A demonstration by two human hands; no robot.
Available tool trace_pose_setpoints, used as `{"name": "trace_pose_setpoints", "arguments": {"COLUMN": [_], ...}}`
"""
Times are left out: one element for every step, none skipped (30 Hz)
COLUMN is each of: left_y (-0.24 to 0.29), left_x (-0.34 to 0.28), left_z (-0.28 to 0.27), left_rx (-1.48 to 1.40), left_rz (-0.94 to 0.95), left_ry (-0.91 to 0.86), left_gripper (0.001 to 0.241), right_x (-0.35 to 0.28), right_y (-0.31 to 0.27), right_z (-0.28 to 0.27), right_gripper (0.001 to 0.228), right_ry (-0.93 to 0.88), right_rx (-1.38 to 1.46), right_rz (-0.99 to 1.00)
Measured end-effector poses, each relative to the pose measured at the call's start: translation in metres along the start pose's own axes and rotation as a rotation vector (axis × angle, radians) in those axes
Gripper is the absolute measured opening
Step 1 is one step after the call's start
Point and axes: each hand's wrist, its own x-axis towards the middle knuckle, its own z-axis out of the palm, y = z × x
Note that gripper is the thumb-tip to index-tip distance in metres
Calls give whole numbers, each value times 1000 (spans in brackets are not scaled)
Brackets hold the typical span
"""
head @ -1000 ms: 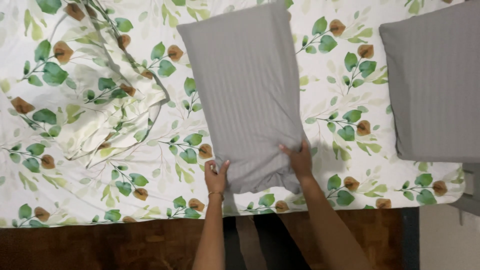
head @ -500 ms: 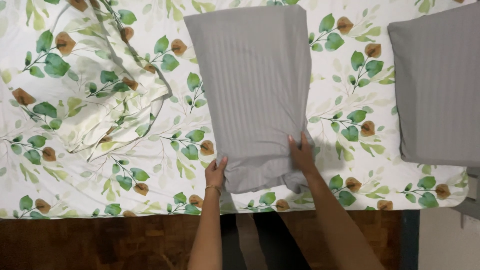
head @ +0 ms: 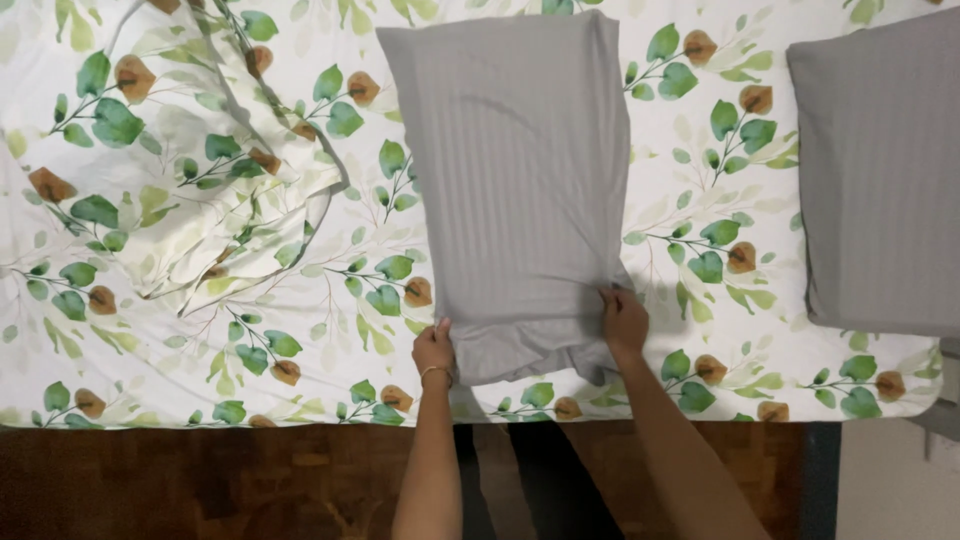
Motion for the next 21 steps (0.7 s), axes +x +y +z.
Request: {"name": "trace_pose_setpoints", "arguments": {"left_y": [3, 6, 8, 36, 61, 86, 82, 78, 70, 74, 80, 86, 85, 83, 76, 77, 80, 83, 90, 96, 104], "left_x": [4, 7, 9, -16, -41, -66, -61, -55, -53, -59, -62, -66, -58, -50, -46, -46, -43, -41, -45, -50, -54], "left_z": [-4, -8, -10, -25, -40, -56, -47, -38, -28, -31, -34, -37, -35, -33, -30, -29, -28, -27, -31, -36, -40], "left_rx": [-3, 65, 133, 131, 116, 99, 100, 23, -49, -45, -54, -63, -67, -4, 65, 67, 50, 33, 36, -24, -84], "left_rz": [4, -44, -94, -91, 170, 430, 430, 482, 530, 527, 463, 398, 403, 416, 419, 414, 428, 443, 442, 376, 310], "left_ry": [3, 15, 25, 25, 192, 361, 365, 306, 240, 235, 142, 50, 54, 92, 123, 120, 115, 111, 113, 9, -93], "left_gripper": [47, 39, 32, 32, 32, 36, 36, 46, 57, 57, 67, 77, 77, 77, 77, 77, 80, 83, 83, 91, 102], "right_x": [4, 8, 11, 11, 9, 7, 11, 15, 14, 13, 16, 18, 21, 23, 18, 25, 33, 40, 48, 56, 64], "right_y": [-9, -18, -25, -43, -61, -79, -75, -71, -63, -53, -45, -38, -49, -60, -67, -71, -76, -82, -74, -66, -59], "right_z": [-3, -6, -10, -21, -30, -39, -33, -27, -22, -17, -12, -7, -18, -28, -40, -44, -46, -49, -33, -18, -2], "right_gripper": [37, 32, 27, 27, 32, 37, 37, 54, 71, 71, 67, 63, 63, 60, 58, 58, 56, 58, 58, 66, 83], "right_ry": [3, 61, 119, 122, 87, 52, 51, -130, -312, -315, -317, -320, -317, -242, -173, -177, -180, -184, -186, -215, -243], "right_rx": [3, -141, -288, -288, -94, 100, 103, 84, 59, 58, 96, 135, 137, 194, 245, 241, 290, 339, 341, 415, 490], "right_rz": [-3, -62, -119, -120, -105, -89, -91, 22, 143, 150, 157, 165, 159, 174, 198, 202, 222, 241, 242, 179, 113]}}
